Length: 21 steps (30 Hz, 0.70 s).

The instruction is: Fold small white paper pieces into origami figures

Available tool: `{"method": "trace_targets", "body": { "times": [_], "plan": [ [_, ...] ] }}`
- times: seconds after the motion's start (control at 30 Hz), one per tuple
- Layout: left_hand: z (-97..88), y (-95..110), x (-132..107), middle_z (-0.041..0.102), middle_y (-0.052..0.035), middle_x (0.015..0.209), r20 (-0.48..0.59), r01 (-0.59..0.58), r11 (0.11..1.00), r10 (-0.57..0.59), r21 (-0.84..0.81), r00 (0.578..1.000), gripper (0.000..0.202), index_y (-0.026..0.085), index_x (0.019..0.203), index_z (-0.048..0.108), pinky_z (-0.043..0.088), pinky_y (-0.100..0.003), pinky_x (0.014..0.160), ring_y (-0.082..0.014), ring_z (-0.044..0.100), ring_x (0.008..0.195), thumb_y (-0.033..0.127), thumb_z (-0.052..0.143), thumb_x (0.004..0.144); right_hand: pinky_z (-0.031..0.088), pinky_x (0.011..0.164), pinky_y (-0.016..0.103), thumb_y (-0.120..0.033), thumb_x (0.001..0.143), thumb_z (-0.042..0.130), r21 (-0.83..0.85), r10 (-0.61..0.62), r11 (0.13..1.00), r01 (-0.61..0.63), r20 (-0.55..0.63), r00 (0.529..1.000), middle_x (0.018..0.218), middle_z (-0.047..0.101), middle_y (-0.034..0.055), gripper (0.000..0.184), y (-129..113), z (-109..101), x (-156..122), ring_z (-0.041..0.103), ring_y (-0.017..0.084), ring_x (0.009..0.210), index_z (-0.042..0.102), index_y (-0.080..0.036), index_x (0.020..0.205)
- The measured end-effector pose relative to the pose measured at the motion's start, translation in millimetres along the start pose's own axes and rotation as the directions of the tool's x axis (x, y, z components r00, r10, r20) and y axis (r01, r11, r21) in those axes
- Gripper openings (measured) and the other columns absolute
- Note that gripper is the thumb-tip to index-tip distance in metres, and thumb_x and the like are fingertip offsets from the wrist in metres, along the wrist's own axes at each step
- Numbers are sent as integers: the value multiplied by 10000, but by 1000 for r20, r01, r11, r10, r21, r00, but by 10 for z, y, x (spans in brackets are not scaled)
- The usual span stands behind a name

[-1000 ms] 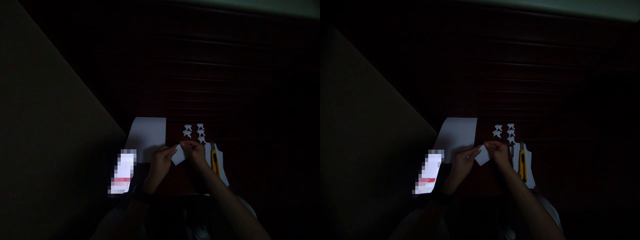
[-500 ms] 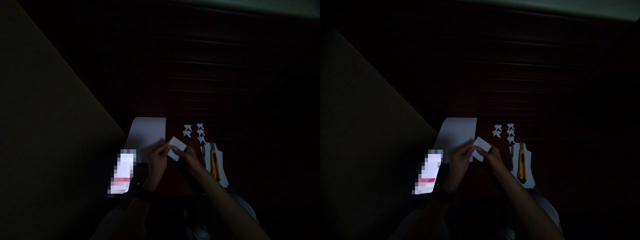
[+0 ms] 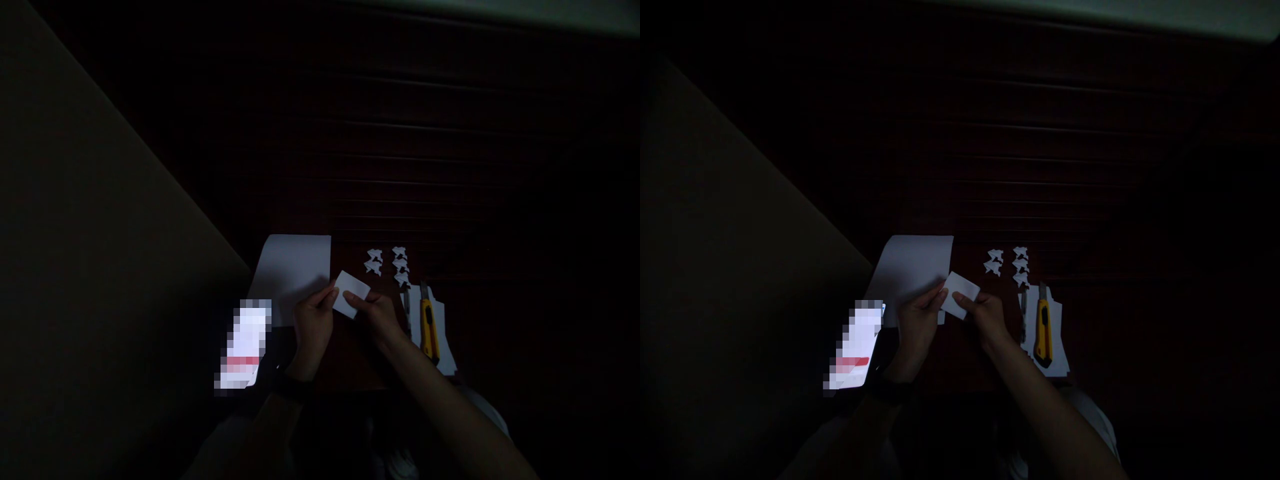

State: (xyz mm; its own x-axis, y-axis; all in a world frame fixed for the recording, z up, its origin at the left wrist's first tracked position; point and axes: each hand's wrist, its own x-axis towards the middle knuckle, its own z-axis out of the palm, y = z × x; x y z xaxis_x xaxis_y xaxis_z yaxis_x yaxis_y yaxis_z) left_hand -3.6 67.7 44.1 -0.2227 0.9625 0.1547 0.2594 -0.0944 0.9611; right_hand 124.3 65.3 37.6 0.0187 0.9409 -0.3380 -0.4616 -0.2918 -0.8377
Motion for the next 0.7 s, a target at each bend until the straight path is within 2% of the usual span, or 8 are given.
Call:
{"method": "trace_targets", "body": {
  "times": [0.2,0.4,0.6,0.7],
  "plan": [
    [-80,37,44,705,-60,979,-32,-12,998,14,60,999,261,190,1013,680,524,-356,793,-232,656,903,286,593,787,558,556,286,-331,489,827,-65,95,994,-92,44,994,707,678,49,337,2,-15,2,651,169,589,634,-124,671],
    [-104,86,65,709,-56,963,-60,-27,996,33,88,998,247,193,996,689,525,-347,795,-236,656,908,275,603,780,577,591,308,-325,488,829,-49,50,998,-48,33,998,706,679,46,337,-27,15,-9,654,172,604,634,-122,673],
    [-95,80,55,709,-65,961,-53,-4,997,8,72,999,245,187,991,690,532,-350,779,-235,661,894,279,604,781,572,532,312,-313,473,833,-34,32,999,-32,-3,999,555,615,5,338,3,17,-13,618,157,527,554,-136,540],
    [-80,71,49,706,-66,972,-53,-2,999,5,50,999,256,182,1006,682,529,-345,790,-229,658,902,276,604,781,565,523,309,-332,499,821,-15,32,999,-32,15,999,522,595,1,329,9,3,-6,612,159,523,557,-140,541]
  ]
}}
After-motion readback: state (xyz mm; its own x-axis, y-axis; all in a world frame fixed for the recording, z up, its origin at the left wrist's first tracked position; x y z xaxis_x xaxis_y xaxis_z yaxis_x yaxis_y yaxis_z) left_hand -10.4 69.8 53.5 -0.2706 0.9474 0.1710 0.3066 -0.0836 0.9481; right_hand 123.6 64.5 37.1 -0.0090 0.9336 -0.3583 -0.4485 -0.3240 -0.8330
